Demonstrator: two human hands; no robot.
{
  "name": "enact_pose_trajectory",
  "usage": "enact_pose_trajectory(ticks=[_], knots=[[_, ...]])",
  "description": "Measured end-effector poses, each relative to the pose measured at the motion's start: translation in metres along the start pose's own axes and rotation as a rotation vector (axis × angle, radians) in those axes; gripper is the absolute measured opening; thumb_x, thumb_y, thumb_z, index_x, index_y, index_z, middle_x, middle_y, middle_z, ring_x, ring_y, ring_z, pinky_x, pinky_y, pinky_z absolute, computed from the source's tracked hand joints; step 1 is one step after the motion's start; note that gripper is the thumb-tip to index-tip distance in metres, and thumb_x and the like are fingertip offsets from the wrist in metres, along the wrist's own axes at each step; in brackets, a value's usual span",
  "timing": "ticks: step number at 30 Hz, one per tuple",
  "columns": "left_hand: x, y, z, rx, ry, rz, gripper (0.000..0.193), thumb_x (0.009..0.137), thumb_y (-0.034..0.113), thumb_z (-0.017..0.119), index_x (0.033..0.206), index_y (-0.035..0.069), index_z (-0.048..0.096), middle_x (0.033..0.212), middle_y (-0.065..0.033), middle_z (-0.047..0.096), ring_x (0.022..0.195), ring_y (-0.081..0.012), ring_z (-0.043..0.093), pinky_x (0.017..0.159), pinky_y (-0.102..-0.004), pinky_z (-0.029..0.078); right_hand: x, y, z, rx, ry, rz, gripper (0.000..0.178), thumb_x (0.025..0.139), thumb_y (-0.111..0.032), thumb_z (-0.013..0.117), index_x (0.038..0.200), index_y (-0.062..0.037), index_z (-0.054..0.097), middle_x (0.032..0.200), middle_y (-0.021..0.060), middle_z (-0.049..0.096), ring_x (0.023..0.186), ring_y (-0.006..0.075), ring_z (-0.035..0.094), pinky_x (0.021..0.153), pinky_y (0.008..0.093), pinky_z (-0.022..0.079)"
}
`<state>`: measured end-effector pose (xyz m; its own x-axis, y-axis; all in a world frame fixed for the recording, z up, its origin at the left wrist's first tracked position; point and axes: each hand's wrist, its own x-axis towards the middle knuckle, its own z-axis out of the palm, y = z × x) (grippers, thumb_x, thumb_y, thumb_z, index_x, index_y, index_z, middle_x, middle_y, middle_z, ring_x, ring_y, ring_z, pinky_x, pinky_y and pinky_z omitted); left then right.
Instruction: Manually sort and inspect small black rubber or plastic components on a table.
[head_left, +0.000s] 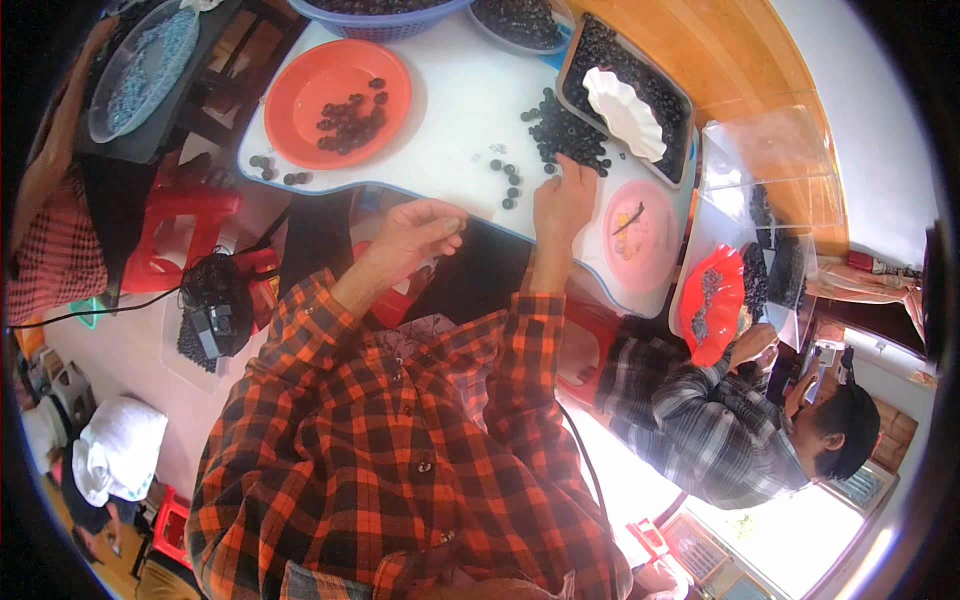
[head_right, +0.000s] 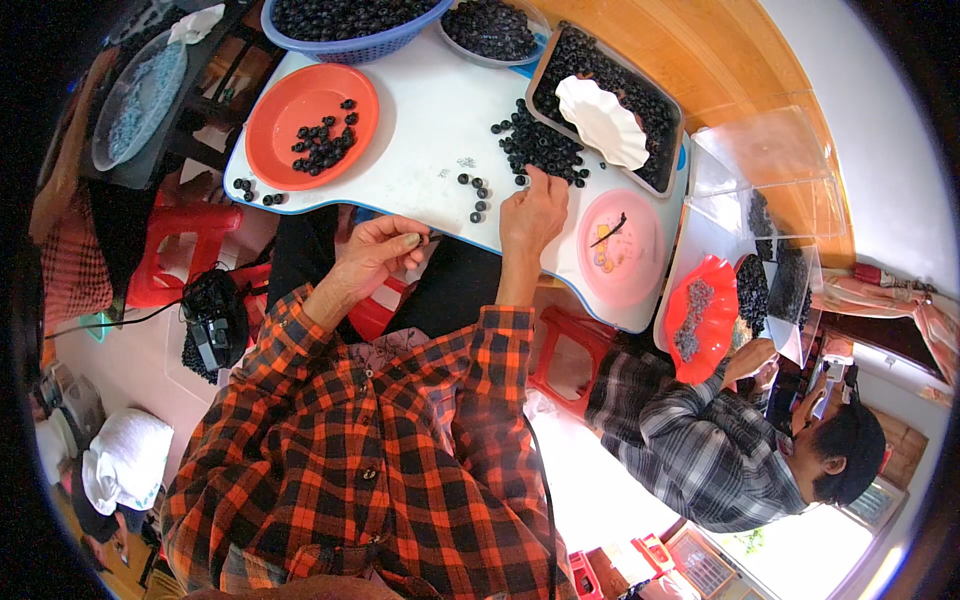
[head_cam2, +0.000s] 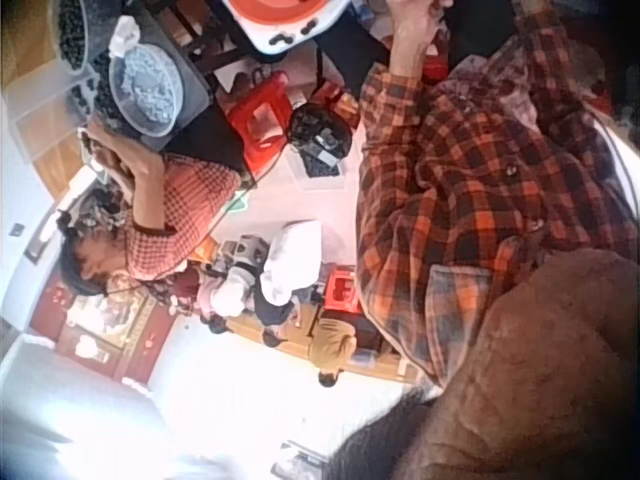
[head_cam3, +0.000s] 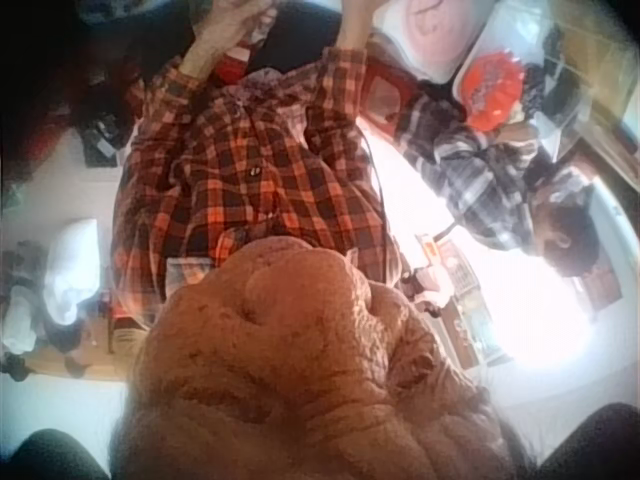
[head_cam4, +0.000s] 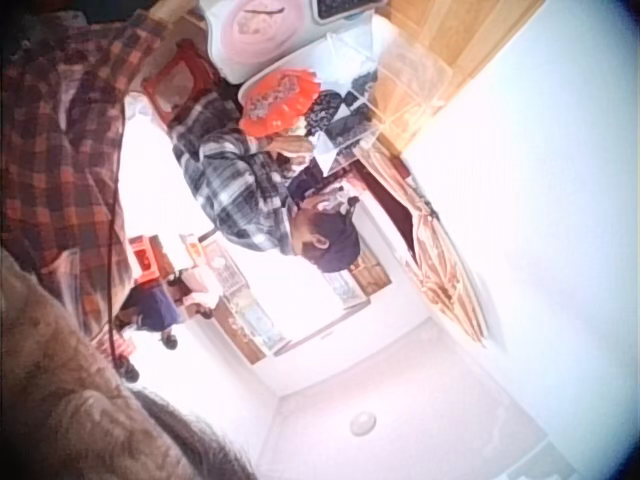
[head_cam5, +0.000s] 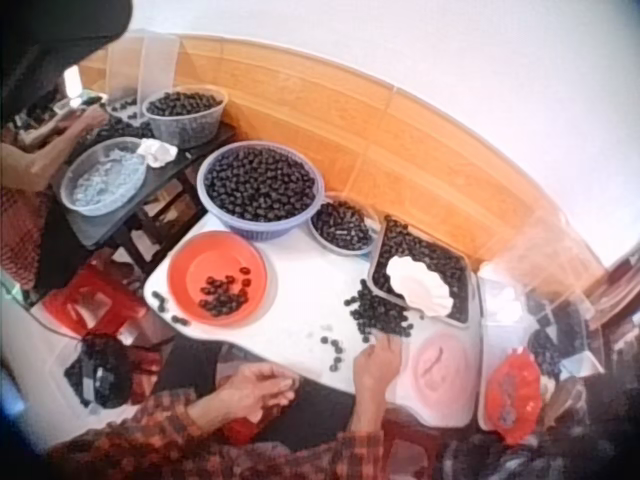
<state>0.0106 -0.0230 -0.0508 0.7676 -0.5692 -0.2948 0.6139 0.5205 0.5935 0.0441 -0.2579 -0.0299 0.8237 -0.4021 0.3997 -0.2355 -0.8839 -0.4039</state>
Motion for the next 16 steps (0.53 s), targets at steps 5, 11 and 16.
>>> enact_pose_trajectory(ticks=[5,11,16], knots=[[0.0,0.001,0.002,0.017,0.007,-0.009,0.017,0.094,0.002,0.059,0.11,-0.003,0.064,0.094,-0.0089,0.066,0.074,-0.012,0.064,0.068,-0.0229,0.056,-0.002,0.003,0.002,-0.004,-0.008,-0.071,0.029,0.07,0.004,0.061,0.094,-0.0106,0.069,0.094,0.0107,0.058,0.09,0.0315,0.058,0.076,0.0426,0.047],[0.001,-0.002,0.0,0.002,-0.005,-0.005,0.019,0.094,0.002,0.058,0.112,-0.004,0.064,0.094,-0.0105,0.066,0.075,-0.0131,0.064,0.068,-0.0236,0.056,-0.011,0.004,-0.002,0.003,-0.043,-0.071,0.024,0.071,0.003,0.061,0.09,-0.0091,0.069,0.093,0.011,0.06,0.091,0.0318,0.058,0.077,0.0435,0.047],[0.002,-0.005,-0.003,0.014,-0.006,-0.011,0.02,0.096,0.002,0.055,0.113,-0.003,0.063,0.095,-0.0116,0.066,0.076,-0.0142,0.064,0.069,-0.0242,0.056,-0.016,0.003,-0.008,0.085,-0.106,0.042,0.021,0.075,0.001,0.06,0.09,-0.0086,0.069,0.098,0.0118,0.061,0.096,0.0326,0.058,0.083,0.0452,0.047]])
